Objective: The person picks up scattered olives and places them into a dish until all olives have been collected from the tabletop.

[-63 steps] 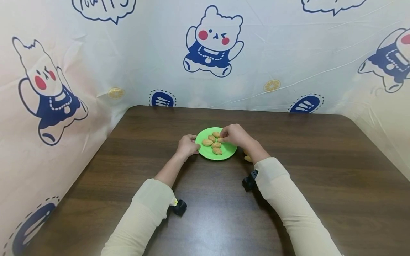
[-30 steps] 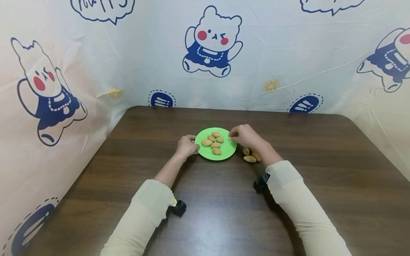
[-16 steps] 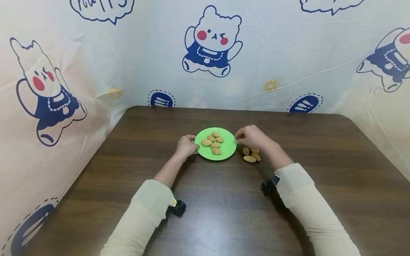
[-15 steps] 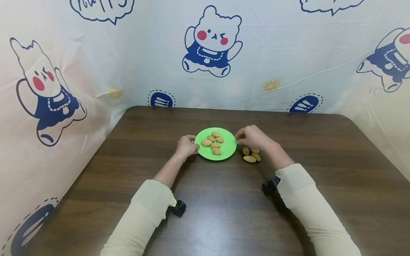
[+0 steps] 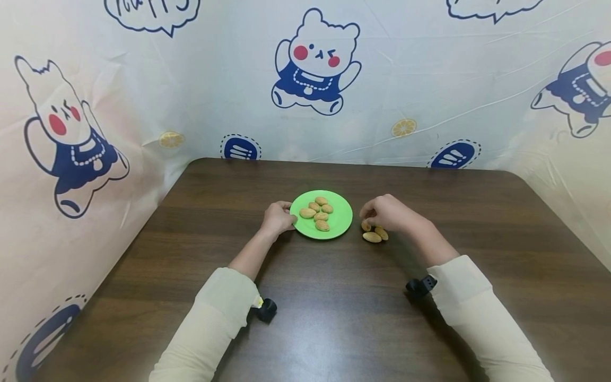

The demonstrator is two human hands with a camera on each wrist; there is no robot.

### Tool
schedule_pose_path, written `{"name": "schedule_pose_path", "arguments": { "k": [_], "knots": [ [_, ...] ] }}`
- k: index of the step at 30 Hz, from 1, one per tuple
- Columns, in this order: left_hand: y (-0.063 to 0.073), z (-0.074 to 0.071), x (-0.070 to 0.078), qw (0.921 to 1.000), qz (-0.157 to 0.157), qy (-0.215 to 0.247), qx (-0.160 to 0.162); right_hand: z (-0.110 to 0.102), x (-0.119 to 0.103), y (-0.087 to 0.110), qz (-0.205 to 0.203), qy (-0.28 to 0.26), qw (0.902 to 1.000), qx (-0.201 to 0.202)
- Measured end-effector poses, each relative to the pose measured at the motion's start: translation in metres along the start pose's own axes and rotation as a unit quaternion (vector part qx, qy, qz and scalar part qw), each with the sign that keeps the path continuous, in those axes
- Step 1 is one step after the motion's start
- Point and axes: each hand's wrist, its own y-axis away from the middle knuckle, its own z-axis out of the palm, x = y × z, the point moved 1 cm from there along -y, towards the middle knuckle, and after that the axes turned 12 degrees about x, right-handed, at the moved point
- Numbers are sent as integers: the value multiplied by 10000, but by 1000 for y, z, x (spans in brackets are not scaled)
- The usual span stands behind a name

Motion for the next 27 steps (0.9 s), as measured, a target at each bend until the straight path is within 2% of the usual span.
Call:
{"name": "schedule_pose_path", "arguments": {
  "k": [13, 27],
  "knots": [
    [-1, 0, -1, 10000, 28, 18, -27, -2, -3, 21, -89, -2, 9996, -275],
    [0, -1, 0, 10000, 5, 33, -54, 6, -2, 29, -275, 126, 9994, -178]
  ]
}}
